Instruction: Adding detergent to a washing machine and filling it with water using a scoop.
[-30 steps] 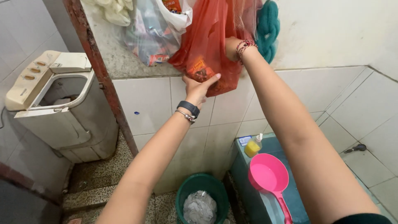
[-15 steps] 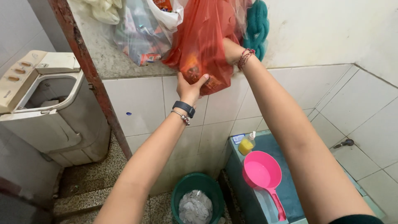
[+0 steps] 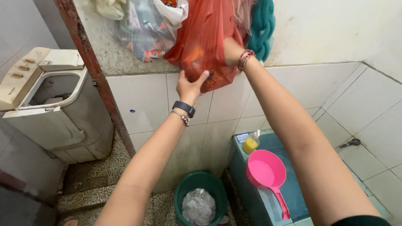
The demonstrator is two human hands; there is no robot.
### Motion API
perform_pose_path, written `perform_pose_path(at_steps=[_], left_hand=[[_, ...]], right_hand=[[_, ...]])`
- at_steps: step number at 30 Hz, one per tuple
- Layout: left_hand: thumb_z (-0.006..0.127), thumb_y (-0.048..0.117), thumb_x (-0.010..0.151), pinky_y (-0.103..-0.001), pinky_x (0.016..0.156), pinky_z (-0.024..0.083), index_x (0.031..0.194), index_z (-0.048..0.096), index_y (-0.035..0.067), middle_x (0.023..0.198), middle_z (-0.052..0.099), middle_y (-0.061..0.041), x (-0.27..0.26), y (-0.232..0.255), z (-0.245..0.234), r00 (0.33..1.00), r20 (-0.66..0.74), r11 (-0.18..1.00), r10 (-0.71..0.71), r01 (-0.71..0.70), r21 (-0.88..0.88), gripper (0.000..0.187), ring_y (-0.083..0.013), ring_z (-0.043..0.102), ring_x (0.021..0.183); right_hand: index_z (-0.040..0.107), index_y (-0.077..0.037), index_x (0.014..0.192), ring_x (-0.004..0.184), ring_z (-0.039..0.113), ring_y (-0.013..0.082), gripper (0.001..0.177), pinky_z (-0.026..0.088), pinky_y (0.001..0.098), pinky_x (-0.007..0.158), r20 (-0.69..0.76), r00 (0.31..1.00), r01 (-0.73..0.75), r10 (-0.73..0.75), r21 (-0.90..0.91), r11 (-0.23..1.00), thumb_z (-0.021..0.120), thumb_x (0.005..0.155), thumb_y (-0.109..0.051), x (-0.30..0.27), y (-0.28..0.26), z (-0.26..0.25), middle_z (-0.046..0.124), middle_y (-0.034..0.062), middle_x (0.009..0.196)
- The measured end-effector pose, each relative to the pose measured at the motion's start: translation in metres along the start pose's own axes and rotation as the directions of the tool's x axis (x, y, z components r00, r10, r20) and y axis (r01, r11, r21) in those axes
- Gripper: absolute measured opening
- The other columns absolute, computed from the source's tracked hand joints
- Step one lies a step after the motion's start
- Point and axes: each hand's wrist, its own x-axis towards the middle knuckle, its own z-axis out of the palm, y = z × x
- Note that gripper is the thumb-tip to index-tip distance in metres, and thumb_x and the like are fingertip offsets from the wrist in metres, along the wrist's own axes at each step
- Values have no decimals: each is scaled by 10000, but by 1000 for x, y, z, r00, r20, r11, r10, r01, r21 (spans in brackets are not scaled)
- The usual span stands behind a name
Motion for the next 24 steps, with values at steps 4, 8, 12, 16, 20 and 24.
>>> perform_pose_path(at_steps=[4,8,12,16,20,24], left_hand=[[863,379,718,-354,558,659,1364,562,61,1199,711,-120,12,-9,-4,998,54,998,-40,42,-40,780,-243,764,867],[864,404,747,-381,597,676,1379,533,58,1246,674,-117,24,-24,4,997,38,996,-61,63,-61,793,-242,741,943],[843,402,763,-464,688,686,1412,468,61,1363,585,-120,26,-29,13,989,110,988,-95,108,-114,824,-281,686,1109],[814,384,806,-529,762,673,1481,343,83,1427,461,-128,29,-34,22,972,125,967,-197,213,-136,875,-331,606,1217],[839,368,776,-481,741,635,1442,363,97,1437,481,-133,21,-37,21,973,135,972,-188,204,-116,862,-305,595,1206],[878,271,697,-433,720,590,1375,420,83,1315,567,-173,11,-43,24,992,61,993,-114,116,-24,840,-289,645,1032]], right_hand=[[715,-16,1197,1026,694,377,332,539,422,878,-165,979,-129,121,-41,991,738,870,-64,-1,-37,-30,734,204,1137],[744,-17,1090,908,767,239,197,599,341,798,-315,791,-418,524,346,840,712,910,-90,-5,-52,-58,771,111,1011],[688,-47,996,787,703,99,59,592,272,701,-251,741,-221,623,785,579,664,1016,-97,-18,-37,-63,737,2,919],[666,-40,998,810,620,68,149,525,247,735,-388,743,-34,545,792,609,684,1125,-115,-32,-43,-85,683,-7,929],[686,-29,965,726,592,74,160,497,240,647,-351,688,-140,636,795,590,704,1078,-141,-40,-69,-119,665,-9,848],[676,-36,979,734,601,93,138,464,245,624,-318,694,-201,646,776,598,685,1060,-147,-52,-51,-123,664,2,842]])
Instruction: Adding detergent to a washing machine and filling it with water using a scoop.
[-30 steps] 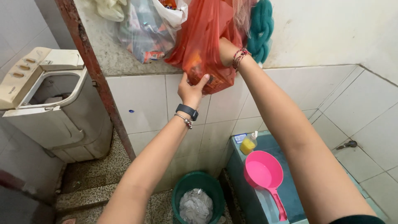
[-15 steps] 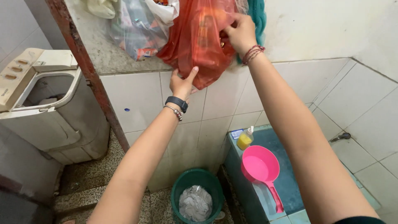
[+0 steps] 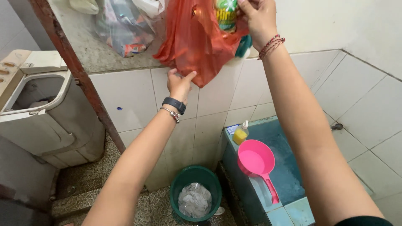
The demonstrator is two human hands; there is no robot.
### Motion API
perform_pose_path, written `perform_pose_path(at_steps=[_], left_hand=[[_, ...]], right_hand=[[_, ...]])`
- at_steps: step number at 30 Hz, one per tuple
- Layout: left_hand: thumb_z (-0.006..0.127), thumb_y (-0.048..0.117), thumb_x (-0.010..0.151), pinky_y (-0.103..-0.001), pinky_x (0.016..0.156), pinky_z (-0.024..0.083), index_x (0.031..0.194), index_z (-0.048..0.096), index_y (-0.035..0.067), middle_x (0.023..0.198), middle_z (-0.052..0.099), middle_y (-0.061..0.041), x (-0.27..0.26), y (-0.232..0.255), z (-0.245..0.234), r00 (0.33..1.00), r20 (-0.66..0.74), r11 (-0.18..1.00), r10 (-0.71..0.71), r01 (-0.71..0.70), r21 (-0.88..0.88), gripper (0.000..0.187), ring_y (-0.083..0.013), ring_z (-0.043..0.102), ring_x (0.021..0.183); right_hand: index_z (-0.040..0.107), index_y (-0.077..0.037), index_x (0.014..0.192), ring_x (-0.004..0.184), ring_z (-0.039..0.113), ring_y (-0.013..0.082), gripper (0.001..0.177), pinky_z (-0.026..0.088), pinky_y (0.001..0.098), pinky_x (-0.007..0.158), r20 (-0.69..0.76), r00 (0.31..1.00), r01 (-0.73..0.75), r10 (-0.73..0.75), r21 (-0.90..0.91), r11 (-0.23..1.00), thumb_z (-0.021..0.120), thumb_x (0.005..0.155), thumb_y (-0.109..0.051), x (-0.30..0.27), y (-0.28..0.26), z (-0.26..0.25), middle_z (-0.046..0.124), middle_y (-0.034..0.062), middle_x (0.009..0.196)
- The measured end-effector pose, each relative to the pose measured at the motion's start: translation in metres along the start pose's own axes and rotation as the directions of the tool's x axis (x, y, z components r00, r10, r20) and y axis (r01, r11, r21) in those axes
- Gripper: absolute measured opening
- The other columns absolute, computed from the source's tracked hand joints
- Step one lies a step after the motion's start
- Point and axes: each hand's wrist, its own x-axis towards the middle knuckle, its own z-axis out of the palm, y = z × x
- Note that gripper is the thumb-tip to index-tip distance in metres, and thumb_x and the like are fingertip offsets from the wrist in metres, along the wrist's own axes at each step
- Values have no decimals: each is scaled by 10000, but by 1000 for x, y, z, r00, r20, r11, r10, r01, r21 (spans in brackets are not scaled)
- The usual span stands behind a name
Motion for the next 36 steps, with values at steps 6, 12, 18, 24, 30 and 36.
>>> perform_pose_path(at_steps=[6,12,18,24,30,36], left_hand=[[928,152,785,-449,962,445,1355,476,77,1303,419,-192,-27,16,13,799,-167,801,578,-515,306,732,-319,477,1142],[797,132,834,-322,829,598,1203,635,83,1108,679,-75,-75,72,31,845,135,854,517,-499,-146,406,-144,673,945],[766,282,892,-271,557,599,1197,621,59,899,686,-41,-70,92,65,865,293,886,408,-297,-357,405,-110,668,751],[705,495,868,-291,440,551,1152,482,32,937,680,-130,-65,119,75,933,334,976,137,-68,-209,587,-192,736,601],[826,167,776,-346,578,604,1201,402,56,1081,659,-181,-37,86,94,908,375,905,190,-14,-425,611,-237,720,838],[843,83,745,-349,779,657,1267,428,41,1160,625,-107,-34,61,82,905,278,879,323,-178,-442,668,-210,684,1035]], right_hand=[[623,-105,1158,1099,590,123,116,473,356,1005,26,1000,-7,-6,440,898,601,1098,-202,-12,16,-15,651,-16,1135],[609,-144,1236,1256,513,182,261,355,436,1169,37,999,-37,15,698,716,546,1047,-313,-12,35,-37,624,-33,1252],[618,-104,1242,1277,522,180,311,353,405,1213,113,993,-56,-35,710,702,556,1056,-346,-38,-4,-34,628,-11,1285],[605,-71,1189,1033,625,125,248,453,291,893,141,990,-53,-17,478,877,616,1137,-313,-69,-22,-47,670,32,1133],[726,-49,1003,773,651,40,238,518,212,682,127,937,-294,325,-216,931,697,990,-285,-92,-31,-56,730,-37,882],[673,-43,973,793,580,36,182,498,235,713,300,932,-132,205,-246,960,737,1011,-209,-128,-7,-49,659,-50,856]])
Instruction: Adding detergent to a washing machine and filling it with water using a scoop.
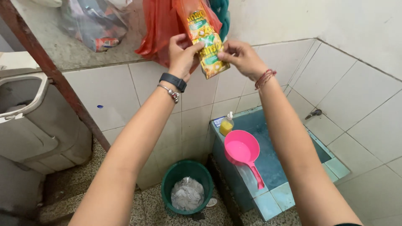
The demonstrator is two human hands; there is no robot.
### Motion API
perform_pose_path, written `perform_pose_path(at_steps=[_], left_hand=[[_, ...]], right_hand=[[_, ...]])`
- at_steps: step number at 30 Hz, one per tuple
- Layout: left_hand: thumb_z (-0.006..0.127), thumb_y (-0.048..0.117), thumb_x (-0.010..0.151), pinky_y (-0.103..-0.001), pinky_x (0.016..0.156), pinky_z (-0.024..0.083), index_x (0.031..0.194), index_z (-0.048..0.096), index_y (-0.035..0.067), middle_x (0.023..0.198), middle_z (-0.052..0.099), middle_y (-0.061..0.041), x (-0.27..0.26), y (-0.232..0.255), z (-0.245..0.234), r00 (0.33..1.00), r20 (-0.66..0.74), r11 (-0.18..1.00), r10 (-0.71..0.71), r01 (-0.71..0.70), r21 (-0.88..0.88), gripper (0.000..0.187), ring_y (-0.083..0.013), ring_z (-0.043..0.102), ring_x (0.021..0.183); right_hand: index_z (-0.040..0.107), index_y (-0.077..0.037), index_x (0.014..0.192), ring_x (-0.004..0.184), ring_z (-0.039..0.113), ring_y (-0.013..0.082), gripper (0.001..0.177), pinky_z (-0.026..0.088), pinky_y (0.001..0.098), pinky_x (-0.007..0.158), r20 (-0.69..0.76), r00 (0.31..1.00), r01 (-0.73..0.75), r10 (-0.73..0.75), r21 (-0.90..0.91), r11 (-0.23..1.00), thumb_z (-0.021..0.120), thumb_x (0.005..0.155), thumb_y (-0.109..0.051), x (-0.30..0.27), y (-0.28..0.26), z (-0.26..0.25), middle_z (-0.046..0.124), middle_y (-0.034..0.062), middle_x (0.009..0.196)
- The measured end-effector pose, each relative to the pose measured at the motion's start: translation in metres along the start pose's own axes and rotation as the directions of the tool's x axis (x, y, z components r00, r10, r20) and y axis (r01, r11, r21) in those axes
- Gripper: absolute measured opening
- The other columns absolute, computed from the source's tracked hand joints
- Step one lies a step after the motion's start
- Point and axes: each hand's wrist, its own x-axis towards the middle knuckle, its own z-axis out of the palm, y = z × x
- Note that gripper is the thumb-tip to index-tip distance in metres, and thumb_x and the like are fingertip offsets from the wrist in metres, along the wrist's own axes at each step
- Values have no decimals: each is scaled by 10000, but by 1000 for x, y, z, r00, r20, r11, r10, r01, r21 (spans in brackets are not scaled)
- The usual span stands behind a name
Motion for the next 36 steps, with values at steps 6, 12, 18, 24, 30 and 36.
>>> perform_pose_path(at_steps=[6,12,18,24,30,36], left_hand=[[796,208,895,-296,622,574,941,685,-8,878,720,-92,-19,2,-21,988,20,984,-155,153,95,247,-145,700,737],[797,181,914,-240,609,539,858,679,20,778,733,-23,-7,-11,-40,987,73,955,143,-157,250,207,-61,660,684],[784,187,920,-262,609,512,880,668,42,715,717,-29,-29,12,-47,943,62,782,327,-307,542,190,-51,603,648],[759,178,934,-288,663,517,907,584,33,734,661,-62,-28,15,-61,905,135,710,404,-403,578,230,-103,589,688],[777,200,920,-300,658,503,923,539,32,739,591,-86,-31,22,-59,904,170,677,392,-409,613,291,-143,516,665],[782,202,914,-309,686,515,914,565,41,743,613,-71,-26,16,-62,906,166,708,390,-410,575,270,-143,542,694]], right_hand=[[682,-48,937,797,588,52,195,507,243,739,19,998,59,-57,-126,990,758,975,-223,8,14,19,668,-36,835],[749,-49,947,787,671,218,156,521,343,719,-133,930,186,-342,-632,752,797,963,-197,62,-41,31,723,99,842],[720,-21,1152,1017,658,394,270,530,467,863,161,788,543,-594,-637,547,606,911,25,170,-18,47,713,195,1061],[721,-8,926,956,663,426,176,513,517,882,402,867,489,-293,-800,348,725,756,-53,242,18,57,703,241,952],[733,-43,980,949,674,417,253,527,517,863,496,816,559,-295,-806,191,730,727,-52,230,-7,66,733,205,977],[657,29,1124,873,668,415,433,541,462,714,294,877,456,-380,-757,468,820,764,-147,196,-43,37,687,266,998]])
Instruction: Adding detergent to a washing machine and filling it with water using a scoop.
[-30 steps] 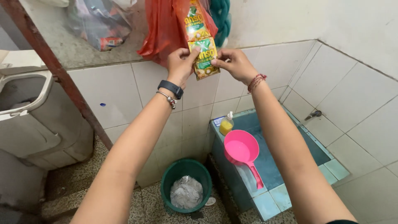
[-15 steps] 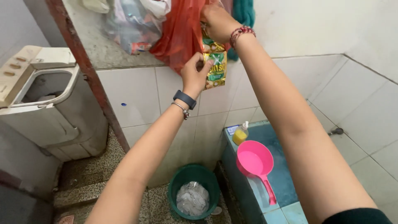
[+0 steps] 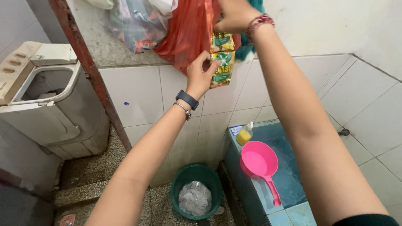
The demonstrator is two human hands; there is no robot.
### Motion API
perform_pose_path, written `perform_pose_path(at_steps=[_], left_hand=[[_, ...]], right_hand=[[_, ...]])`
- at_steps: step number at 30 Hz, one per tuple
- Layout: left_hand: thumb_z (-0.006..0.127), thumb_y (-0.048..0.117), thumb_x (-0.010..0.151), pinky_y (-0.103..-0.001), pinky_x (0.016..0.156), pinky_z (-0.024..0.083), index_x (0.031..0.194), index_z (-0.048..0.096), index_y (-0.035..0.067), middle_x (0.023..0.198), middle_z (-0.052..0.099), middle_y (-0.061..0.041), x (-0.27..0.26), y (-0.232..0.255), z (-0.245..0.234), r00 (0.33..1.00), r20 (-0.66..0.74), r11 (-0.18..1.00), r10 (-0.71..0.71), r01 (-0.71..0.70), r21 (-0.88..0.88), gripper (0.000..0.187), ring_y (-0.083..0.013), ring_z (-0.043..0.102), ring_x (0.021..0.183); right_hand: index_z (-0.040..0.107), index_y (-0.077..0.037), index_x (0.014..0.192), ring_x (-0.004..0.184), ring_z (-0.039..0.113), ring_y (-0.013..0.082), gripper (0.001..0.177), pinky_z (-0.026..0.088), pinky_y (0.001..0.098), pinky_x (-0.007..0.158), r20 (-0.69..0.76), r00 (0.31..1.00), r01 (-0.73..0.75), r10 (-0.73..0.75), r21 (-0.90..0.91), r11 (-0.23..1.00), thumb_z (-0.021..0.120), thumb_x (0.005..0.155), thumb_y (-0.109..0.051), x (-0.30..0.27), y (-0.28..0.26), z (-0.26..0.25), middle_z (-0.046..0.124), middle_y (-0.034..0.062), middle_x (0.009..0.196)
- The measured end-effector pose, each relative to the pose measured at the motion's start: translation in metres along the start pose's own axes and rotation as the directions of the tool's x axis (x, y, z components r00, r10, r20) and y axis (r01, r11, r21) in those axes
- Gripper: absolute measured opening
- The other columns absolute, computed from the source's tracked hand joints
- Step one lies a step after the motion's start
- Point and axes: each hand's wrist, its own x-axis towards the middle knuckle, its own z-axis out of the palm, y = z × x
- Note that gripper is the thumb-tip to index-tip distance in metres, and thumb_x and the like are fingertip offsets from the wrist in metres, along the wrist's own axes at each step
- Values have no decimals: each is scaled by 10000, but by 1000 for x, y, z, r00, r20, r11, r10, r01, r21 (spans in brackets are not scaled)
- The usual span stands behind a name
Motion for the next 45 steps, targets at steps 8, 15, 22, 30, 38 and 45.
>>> perform_pose_path(at_steps=[8,15,22,30,38,45], left_hand=[[779,187,938,-308,681,509,937,621,41,738,641,-49,-6,-3,6,988,-101,993,-117,116,-13,215,-126,567,699],[701,26,859,-291,713,556,1025,683,15,845,767,-39,-18,-11,22,990,0,988,-139,139,-71,167,-91,723,776],[665,-1,916,-301,745,555,1108,704,-10,906,775,-101,-26,-24,30,977,163,977,-140,162,-136,196,-137,691,840],[633,86,1006,-341,797,553,1151,650,-4,1026,767,-163,-25,-7,28,986,163,995,-38,51,-80,172,-234,743,897],[614,130,1027,-389,682,542,1234,624,17,951,731,-189,-37,38,34,987,158,999,14,-8,-43,236,-328,727,787],[569,-46,1003,-304,1016,523,1332,595,-24,1266,684,-75,-35,15,32,949,315,814,-19,197,-546,331,-148,631,1164]], right_hand=[[644,-57,1110,871,643,340,392,522,443,741,-107,992,-68,70,25,997,809,755,-34,-105,-106,-57,650,132,939],[643,-95,1019,1060,598,325,352,530,426,868,-354,922,-179,158,-27,984,752,716,47,-182,-148,17,617,89,1045],[666,-72,1019,1075,597,327,373,536,428,916,-502,837,-199,218,92,976,715,704,121,-209,-160,37,630,82,1067],[710,-68,1144,1184,662,238,395,561,355,997,-586,721,-190,371,347,918,805,798,97,-191,-144,14,681,75,1240],[528,-41,1306,1116,581,132,316,479,289,1034,-474,641,244,603,871,426,660,1044,-157,-131,-120,6,622,39,1220],[522,-32,922,781,478,151,476,401,299,778,-531,554,494,642,830,260,440,1169,-430,-140,-118,42,532,63,860]])
